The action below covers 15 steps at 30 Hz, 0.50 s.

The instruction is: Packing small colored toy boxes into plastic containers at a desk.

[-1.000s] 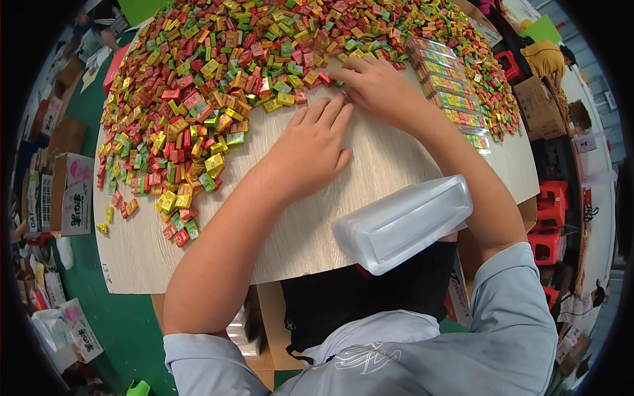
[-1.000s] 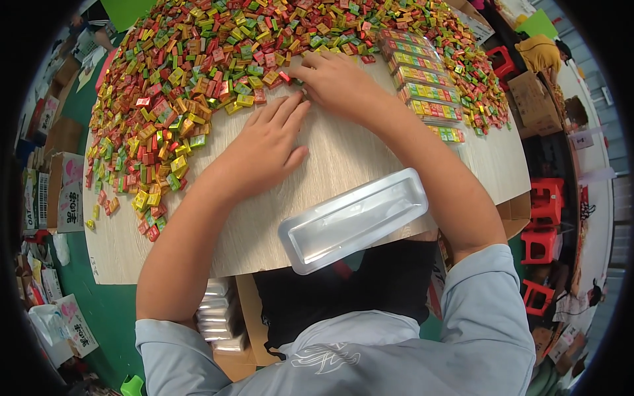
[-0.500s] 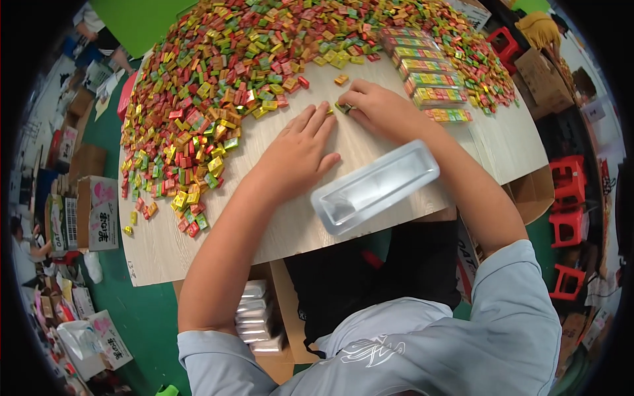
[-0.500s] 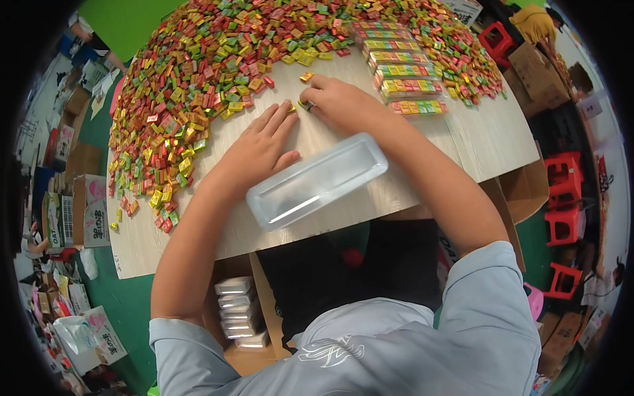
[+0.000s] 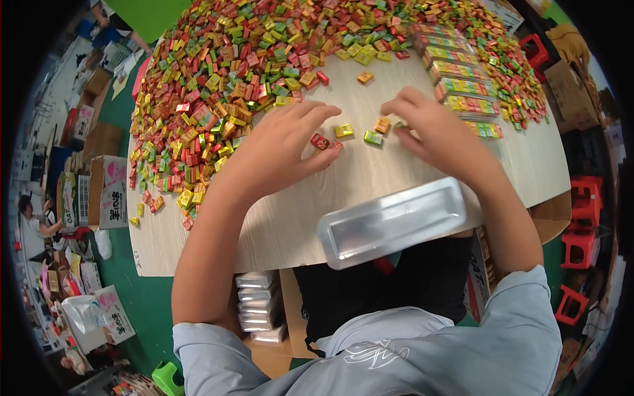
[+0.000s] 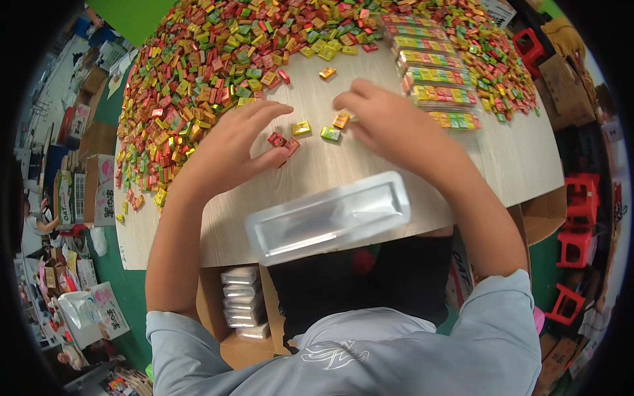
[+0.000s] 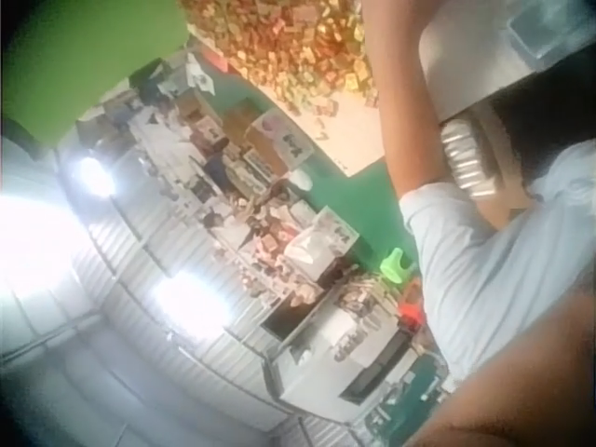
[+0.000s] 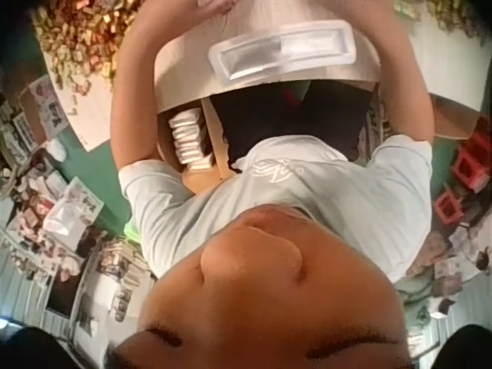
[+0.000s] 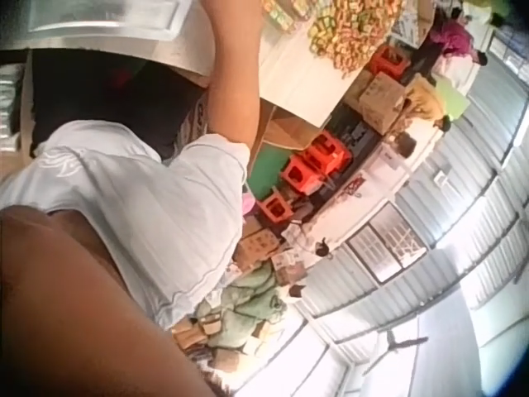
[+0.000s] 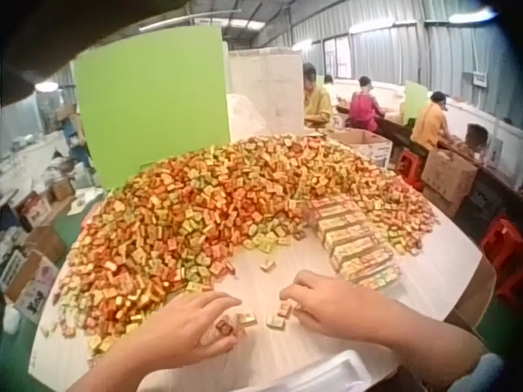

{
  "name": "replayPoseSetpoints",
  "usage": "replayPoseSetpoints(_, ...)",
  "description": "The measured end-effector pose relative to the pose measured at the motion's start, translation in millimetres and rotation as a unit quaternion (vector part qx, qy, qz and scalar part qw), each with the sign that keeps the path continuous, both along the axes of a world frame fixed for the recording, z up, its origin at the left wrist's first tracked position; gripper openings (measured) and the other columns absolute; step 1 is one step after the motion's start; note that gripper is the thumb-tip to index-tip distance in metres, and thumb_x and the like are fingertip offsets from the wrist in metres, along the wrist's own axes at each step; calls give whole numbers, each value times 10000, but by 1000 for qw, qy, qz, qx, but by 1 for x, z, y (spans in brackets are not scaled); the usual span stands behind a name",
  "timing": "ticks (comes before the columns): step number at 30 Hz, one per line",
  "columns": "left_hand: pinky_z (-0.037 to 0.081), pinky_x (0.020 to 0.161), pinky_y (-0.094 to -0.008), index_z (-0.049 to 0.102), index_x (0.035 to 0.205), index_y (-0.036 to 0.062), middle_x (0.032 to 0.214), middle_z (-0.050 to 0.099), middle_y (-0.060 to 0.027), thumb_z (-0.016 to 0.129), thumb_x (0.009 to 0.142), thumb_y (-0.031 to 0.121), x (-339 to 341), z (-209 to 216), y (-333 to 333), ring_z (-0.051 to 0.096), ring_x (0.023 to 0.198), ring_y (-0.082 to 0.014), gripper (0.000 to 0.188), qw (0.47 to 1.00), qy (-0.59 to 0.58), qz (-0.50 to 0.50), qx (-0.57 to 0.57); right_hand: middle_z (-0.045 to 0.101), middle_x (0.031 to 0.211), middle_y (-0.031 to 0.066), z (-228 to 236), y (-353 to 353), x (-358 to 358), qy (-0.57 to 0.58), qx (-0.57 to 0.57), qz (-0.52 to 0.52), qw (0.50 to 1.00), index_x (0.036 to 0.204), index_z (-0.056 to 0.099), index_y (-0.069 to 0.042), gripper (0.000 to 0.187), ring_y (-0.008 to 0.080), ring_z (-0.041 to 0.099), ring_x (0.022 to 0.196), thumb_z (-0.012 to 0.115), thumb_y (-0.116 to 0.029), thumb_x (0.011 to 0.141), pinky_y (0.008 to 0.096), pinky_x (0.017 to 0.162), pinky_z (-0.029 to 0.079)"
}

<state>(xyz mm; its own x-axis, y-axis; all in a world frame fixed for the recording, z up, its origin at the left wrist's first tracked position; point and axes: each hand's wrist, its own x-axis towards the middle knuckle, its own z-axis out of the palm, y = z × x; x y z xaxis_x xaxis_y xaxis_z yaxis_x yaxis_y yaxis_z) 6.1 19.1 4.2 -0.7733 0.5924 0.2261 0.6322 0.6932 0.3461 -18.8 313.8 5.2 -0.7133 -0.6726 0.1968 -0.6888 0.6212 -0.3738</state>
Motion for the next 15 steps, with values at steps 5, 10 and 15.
replayPoseSetpoints(5,495,1010,-450,681,1233,105,1135,670,-99,848,804,362,0,-13,-7,641,1137,-312,528,998,63,21,-9,624,1119,145,-4,2,-13,12,39,-62,997,1196,623,-59,251,358,677,968,677,-75,951,444,836,552)
replayPoseSetpoints(10,488,1018,-476,681,1252,106,1154,671,-112,869,773,319,-2,-20,8,628,1144,-341,558,999,13,24,-26,624,1101,151,-18,-6,-13,-33,22,-98,994,1202,604,-32,243,347,667,955,653,-105,976,423,830,539)
replayPoseSetpoints(15,506,977,-446,685,1243,99,1155,660,-98,839,813,283,-3,-23,4,628,1092,-326,493,1000,0,7,-14,600,1125,110,-8,-3,-6,-70,6,-68,995,1248,603,-35,290,262,647,879,656,-124,977,378,775,540)
